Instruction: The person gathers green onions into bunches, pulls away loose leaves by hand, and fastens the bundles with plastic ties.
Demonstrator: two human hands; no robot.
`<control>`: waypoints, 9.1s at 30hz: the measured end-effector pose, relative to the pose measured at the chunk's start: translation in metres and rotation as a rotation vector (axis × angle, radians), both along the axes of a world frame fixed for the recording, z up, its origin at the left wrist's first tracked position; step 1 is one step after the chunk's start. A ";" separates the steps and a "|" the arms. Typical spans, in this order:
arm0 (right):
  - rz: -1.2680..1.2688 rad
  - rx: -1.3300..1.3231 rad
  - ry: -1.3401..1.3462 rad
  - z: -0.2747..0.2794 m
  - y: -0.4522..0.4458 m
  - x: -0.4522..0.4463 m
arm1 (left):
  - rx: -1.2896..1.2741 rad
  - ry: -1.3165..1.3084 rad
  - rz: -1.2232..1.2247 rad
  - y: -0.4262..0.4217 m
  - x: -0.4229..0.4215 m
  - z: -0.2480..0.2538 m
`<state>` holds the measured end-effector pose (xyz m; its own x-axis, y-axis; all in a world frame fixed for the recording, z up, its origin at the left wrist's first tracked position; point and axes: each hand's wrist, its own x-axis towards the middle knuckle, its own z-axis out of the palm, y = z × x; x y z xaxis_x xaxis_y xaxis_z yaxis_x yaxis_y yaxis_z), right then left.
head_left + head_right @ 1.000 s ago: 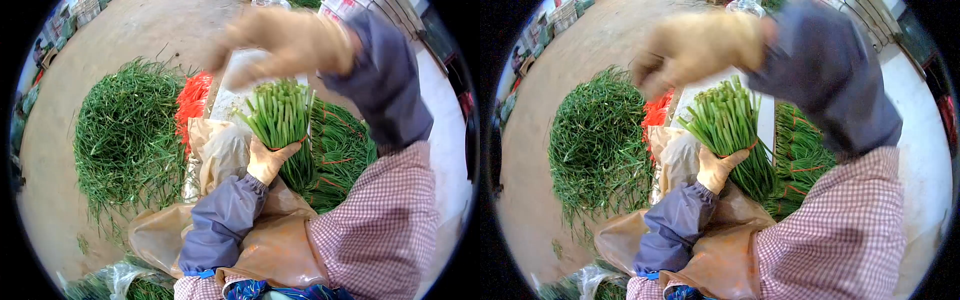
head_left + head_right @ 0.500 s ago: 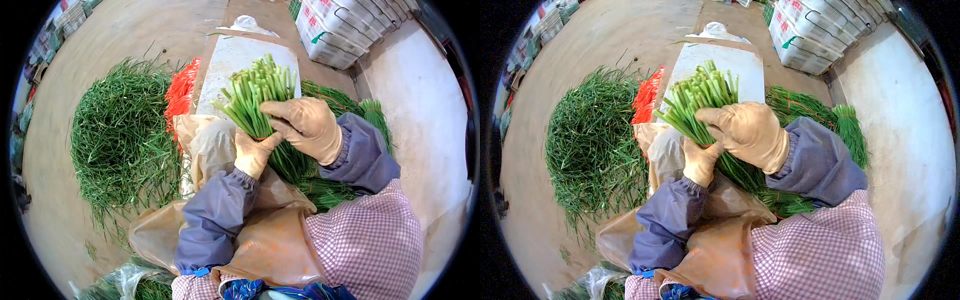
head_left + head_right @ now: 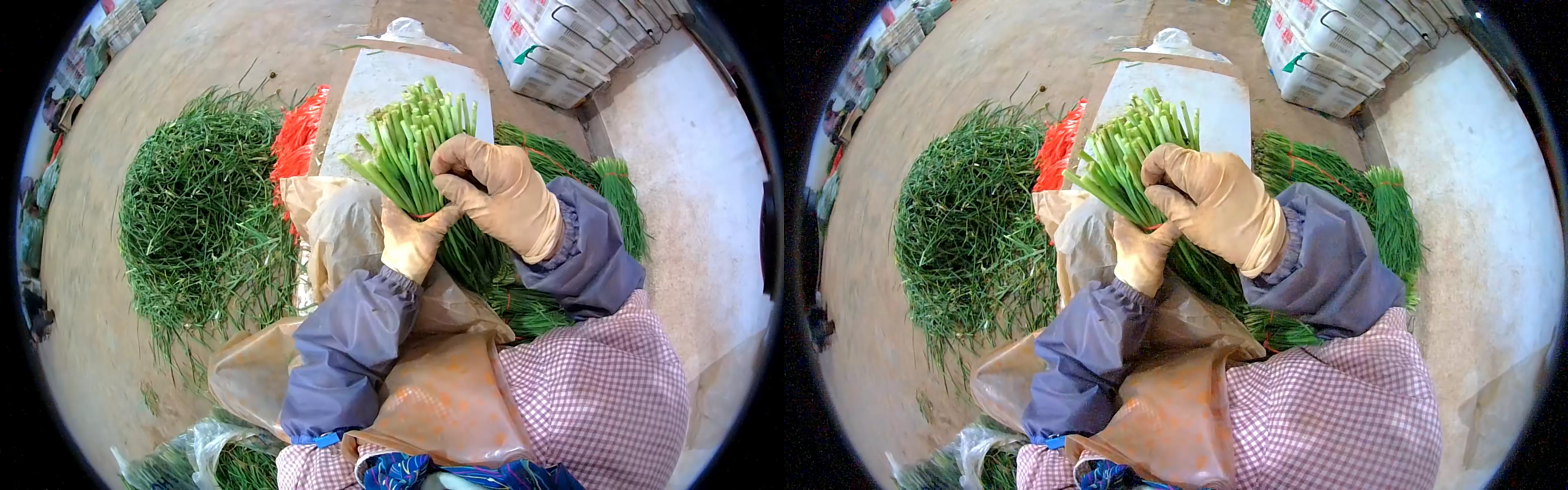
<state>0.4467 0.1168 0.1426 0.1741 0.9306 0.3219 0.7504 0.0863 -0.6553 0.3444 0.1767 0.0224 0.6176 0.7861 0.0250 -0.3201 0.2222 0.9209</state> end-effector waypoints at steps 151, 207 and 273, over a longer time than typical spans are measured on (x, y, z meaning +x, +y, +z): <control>2.461 0.331 -0.229 -0.135 -0.184 -0.684 | -0.466 0.822 2.454 -0.526 -0.500 -0.077; 2.219 -0.866 0.531 -0.203 -0.186 -0.885 | -0.093 0.708 1.479 -0.423 -0.773 -0.106; 0.325 -1.862 1.804 -0.298 0.051 -0.385 | -1.191 0.354 0.280 -0.049 -0.410 -0.048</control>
